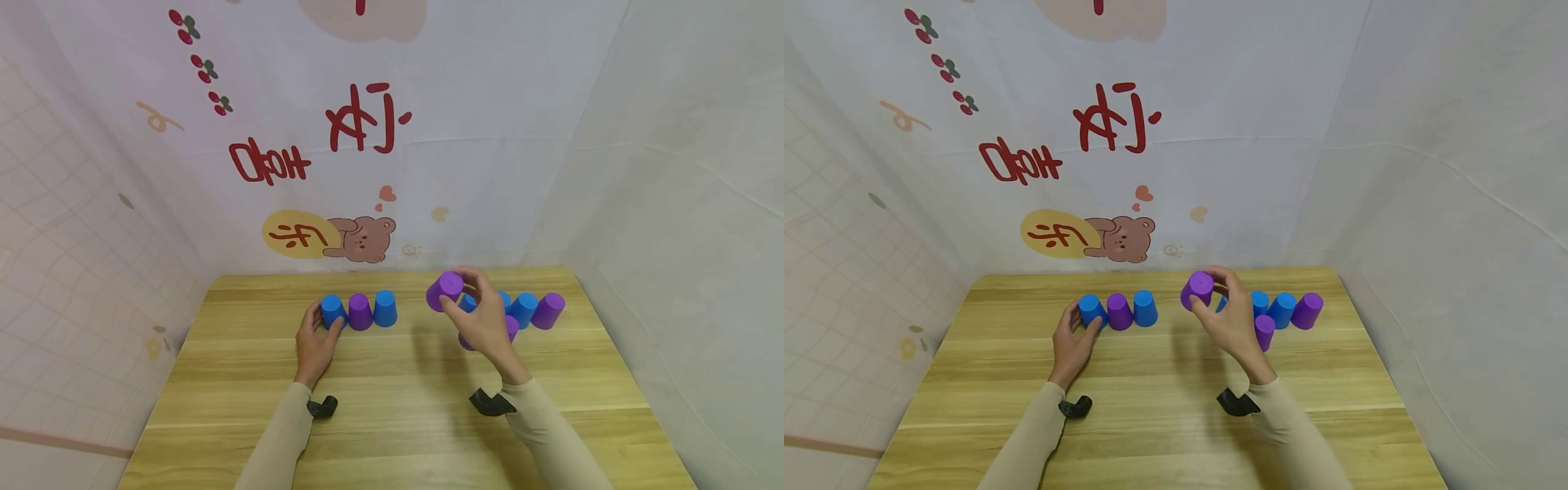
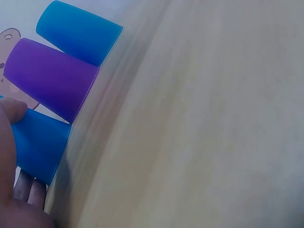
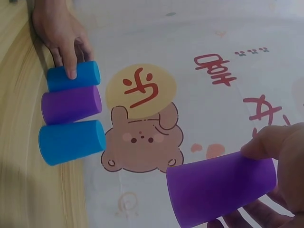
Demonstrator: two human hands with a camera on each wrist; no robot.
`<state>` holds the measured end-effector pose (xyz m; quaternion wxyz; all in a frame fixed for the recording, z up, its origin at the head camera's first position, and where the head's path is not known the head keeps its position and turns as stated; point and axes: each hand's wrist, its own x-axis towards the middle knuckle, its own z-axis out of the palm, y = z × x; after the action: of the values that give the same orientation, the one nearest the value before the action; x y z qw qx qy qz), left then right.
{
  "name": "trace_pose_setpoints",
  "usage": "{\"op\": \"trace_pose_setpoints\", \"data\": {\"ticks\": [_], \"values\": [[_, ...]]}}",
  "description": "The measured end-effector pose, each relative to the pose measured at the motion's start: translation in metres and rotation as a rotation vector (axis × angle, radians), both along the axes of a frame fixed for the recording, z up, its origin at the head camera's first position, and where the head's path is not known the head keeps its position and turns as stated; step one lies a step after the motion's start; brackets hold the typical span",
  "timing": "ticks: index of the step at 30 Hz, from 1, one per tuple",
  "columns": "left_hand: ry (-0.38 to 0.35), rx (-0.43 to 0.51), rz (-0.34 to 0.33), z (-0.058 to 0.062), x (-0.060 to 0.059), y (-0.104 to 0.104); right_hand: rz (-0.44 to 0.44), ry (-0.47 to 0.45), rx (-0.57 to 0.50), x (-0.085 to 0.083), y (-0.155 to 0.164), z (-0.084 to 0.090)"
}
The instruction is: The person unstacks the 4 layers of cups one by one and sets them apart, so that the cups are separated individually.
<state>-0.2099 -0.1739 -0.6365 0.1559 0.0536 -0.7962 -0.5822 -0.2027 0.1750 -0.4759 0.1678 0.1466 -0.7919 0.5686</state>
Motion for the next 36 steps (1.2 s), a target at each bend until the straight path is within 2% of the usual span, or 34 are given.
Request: {"op": "trace_pose_setpoints", "data": {"ticks": [7, 30, 36], "values": [[0.015, -0.003, 0.005, -0.001, -0.002, 0.0, -0.029, 0.038, -0.021, 0.003, 0.018, -0.003], [0.018, -0.003, 0.012, -0.001, -0.002, 0.0, -0.121, 0.039, -0.094, 0.025, 0.079, -0.011], [0.009, -0.006, 0.014, -0.001, -0.001, 0.0, -0.142, 0.101, -0.101, 0.032, 0.093, -0.012]]}}
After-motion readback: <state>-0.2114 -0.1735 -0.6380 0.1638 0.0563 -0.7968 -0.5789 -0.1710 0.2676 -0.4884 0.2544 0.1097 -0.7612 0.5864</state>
